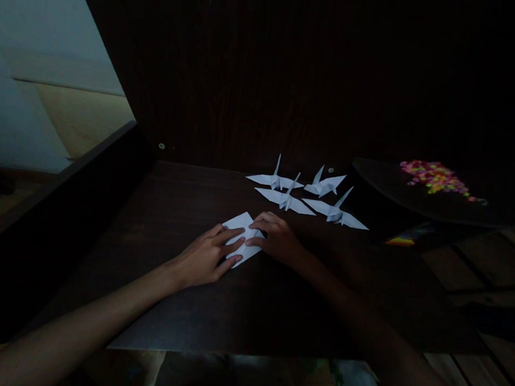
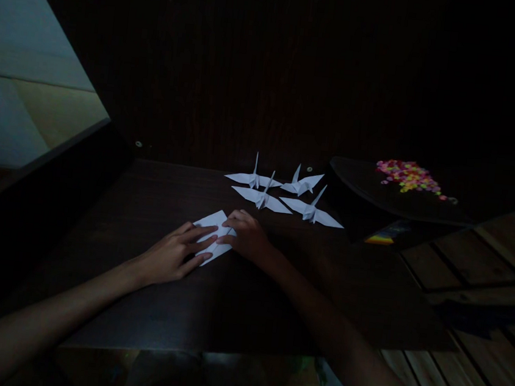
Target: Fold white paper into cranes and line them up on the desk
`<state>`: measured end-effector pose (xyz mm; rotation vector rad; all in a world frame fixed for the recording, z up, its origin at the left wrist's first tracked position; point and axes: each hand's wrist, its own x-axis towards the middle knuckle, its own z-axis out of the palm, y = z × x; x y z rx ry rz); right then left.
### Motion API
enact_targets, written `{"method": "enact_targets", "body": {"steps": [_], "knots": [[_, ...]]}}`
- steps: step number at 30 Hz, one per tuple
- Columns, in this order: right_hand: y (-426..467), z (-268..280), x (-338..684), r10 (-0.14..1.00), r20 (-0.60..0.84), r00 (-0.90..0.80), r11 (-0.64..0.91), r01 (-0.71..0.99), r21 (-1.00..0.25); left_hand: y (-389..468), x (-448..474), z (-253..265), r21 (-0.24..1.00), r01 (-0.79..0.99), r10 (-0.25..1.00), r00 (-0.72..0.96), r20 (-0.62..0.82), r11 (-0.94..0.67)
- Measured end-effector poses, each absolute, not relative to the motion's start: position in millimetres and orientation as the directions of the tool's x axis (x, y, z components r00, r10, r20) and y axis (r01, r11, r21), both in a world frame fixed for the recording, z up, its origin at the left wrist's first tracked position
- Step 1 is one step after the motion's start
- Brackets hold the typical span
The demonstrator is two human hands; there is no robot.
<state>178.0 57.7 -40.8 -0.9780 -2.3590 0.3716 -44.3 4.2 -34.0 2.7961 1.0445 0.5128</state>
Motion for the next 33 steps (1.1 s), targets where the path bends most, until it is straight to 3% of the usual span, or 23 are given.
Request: {"method": "enact_targets", "body": {"steps": [10,17,33], "knots": [[58,-43,176,0.729,0.365,-0.579,0.683,0.581,-0.442,3,-47,-36,0.160,0.627,0.646,0.725,0.237,-0.762],[59,-38,175,0.755,0.325,-0.570,0.650,0.582,-0.489,3,-49,-34,0.200,0.619,0.650,0.728,0.218,-0.760],[53,-27,175,0.789,0.230,-0.570,0.589,0.595,-0.546,6,-45,-38,0.157,0.622,0.638,0.712,0.295,-0.767]]}}
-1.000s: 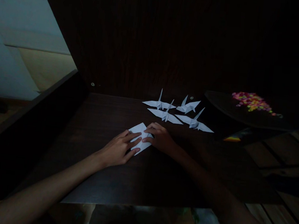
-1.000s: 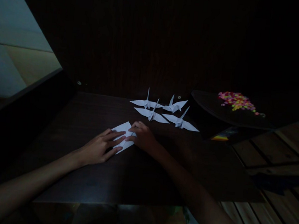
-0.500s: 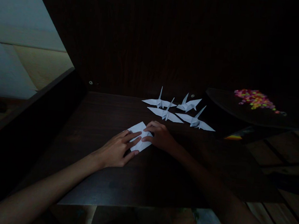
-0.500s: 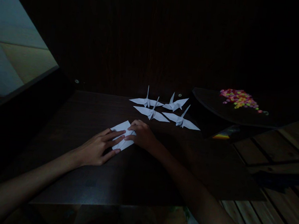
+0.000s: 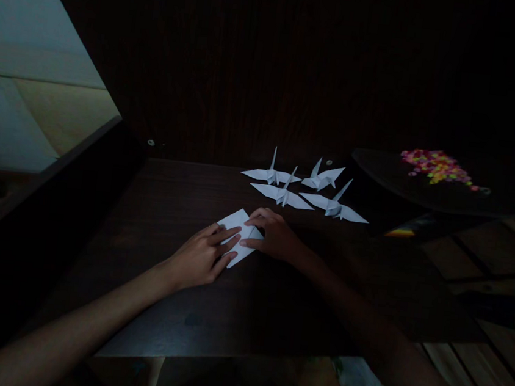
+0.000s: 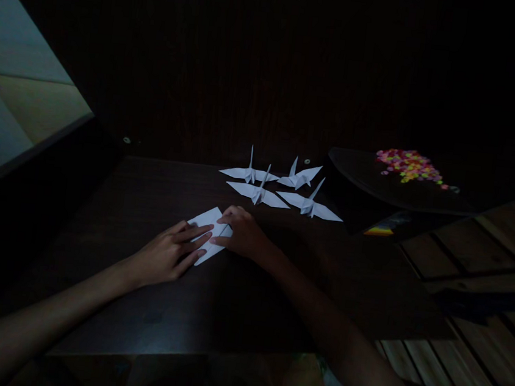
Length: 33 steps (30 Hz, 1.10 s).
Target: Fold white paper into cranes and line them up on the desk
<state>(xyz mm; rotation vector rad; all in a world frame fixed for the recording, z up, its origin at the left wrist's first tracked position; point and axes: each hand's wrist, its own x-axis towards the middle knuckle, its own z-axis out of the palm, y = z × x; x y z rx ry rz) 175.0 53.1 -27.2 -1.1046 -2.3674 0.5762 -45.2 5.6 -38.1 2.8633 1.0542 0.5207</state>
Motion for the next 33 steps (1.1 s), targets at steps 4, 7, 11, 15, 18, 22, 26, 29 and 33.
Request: {"method": "enact_targets", "body": {"steps": [4,7,11,15,18,22,26,29,33], "knots": [[45,-29,174,0.787,0.244,-0.566,0.599,0.608,-0.522,5,-45,-37,0.157,0.627,0.642,0.705,0.302,-0.763],[41,-31,172,0.806,0.253,-0.535,0.578,0.621,-0.528,6,-45,-37,0.166,0.619,0.637,0.709,0.303,-0.768],[39,-35,172,0.817,0.256,-0.516,0.566,0.636,-0.525,6,-46,-38,0.197,0.596,0.625,0.701,0.343,-0.778],[39,-38,172,0.805,0.269,-0.528,0.585,0.633,-0.507,3,-47,-41,0.191,0.557,0.581,0.699,0.418,-0.808],[40,-38,172,0.809,0.266,-0.523,0.579,0.634,-0.512,2,-47,-40,0.175,0.561,0.577,0.700,0.421,-0.809],[39,-39,175,0.822,0.299,-0.484,0.566,0.643,-0.516,2,-47,-38,0.149,0.581,0.588,0.713,0.382,-0.800],[29,-38,176,0.767,0.403,-0.500,0.639,0.654,-0.405,1,-46,-37,0.118,0.603,0.601,0.718,0.351,-0.789],[17,-37,172,0.714,0.441,-0.544,0.686,0.669,-0.285,1,-45,-36,0.126,0.593,0.594,0.718,0.363,-0.795],[4,-34,164,0.708,0.408,-0.577,0.675,0.723,-0.148,1,-45,-37,0.144,0.590,0.596,0.711,0.372,-0.794]]}}
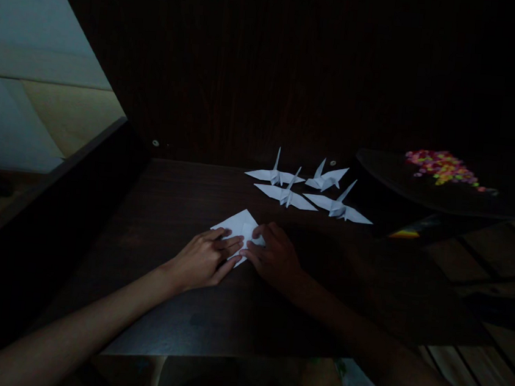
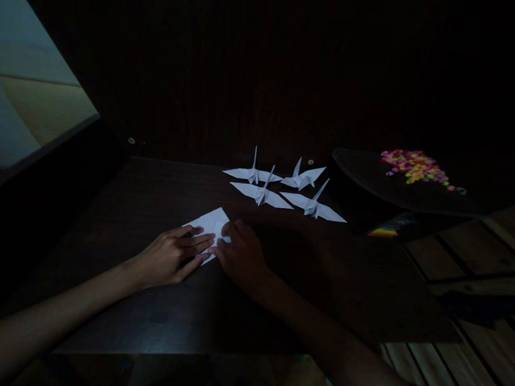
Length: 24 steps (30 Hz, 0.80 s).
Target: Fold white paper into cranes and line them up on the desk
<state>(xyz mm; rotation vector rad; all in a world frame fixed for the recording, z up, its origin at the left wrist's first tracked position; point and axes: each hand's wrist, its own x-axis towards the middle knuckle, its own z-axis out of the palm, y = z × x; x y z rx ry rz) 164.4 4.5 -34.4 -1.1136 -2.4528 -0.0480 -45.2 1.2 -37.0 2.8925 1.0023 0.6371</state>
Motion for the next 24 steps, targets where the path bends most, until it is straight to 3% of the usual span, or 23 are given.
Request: {"method": "enact_targets", "body": {"steps": [6,24], "knots": [[-1,-31,159,0.732,0.322,-0.601,0.641,0.767,-0.027,1,-45,-36,0.131,0.591,0.592,0.717,0.368,-0.796],[-9,-24,154,0.899,0.011,-0.438,0.436,0.896,0.089,1,-45,-36,0.116,0.596,0.593,0.722,0.357,-0.795]]}}
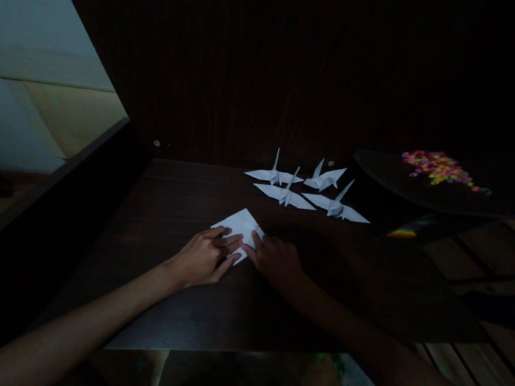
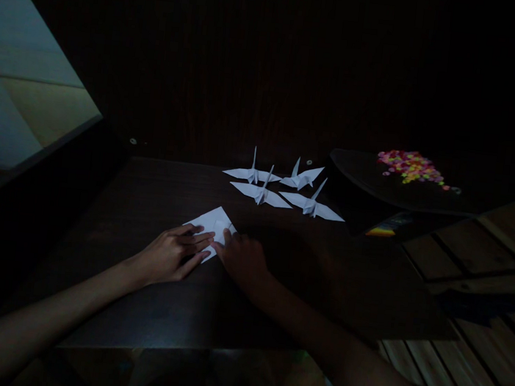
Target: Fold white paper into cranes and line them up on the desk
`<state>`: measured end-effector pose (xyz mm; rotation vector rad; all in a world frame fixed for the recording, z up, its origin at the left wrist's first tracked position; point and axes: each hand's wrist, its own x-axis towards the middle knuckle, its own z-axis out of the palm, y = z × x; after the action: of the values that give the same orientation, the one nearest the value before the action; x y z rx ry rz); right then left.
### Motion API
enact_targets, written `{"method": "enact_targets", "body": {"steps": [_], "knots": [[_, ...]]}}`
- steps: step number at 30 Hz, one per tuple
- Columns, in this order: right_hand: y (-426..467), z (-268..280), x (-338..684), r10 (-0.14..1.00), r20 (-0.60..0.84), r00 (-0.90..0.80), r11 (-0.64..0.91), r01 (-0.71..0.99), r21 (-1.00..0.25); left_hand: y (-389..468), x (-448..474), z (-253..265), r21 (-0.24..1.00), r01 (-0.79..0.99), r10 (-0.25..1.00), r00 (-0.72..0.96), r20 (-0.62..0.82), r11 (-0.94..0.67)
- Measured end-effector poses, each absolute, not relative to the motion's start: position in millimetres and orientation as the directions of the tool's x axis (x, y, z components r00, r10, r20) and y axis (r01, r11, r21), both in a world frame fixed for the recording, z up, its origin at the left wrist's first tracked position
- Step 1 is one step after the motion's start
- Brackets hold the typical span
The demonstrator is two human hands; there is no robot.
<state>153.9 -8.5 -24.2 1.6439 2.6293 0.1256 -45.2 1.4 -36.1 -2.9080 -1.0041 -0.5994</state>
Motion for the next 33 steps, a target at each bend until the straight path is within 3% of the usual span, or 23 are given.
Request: {"method": "enact_targets", "body": {"steps": [11,29,33], "knots": [[0,-18,156,0.929,-0.046,-0.368,0.370,0.927,0.060,1,-46,-39,0.093,0.602,0.588,0.716,0.377,-0.793],[6,-16,158,0.966,-0.108,-0.235,0.242,0.968,0.062,1,-47,-41,0.175,0.591,0.608,0.700,0.374,-0.788],[9,-15,162,0.968,-0.109,-0.225,0.228,0.974,0.014,3,-47,-42,0.208,0.594,0.625,0.689,0.367,-0.777]]}}
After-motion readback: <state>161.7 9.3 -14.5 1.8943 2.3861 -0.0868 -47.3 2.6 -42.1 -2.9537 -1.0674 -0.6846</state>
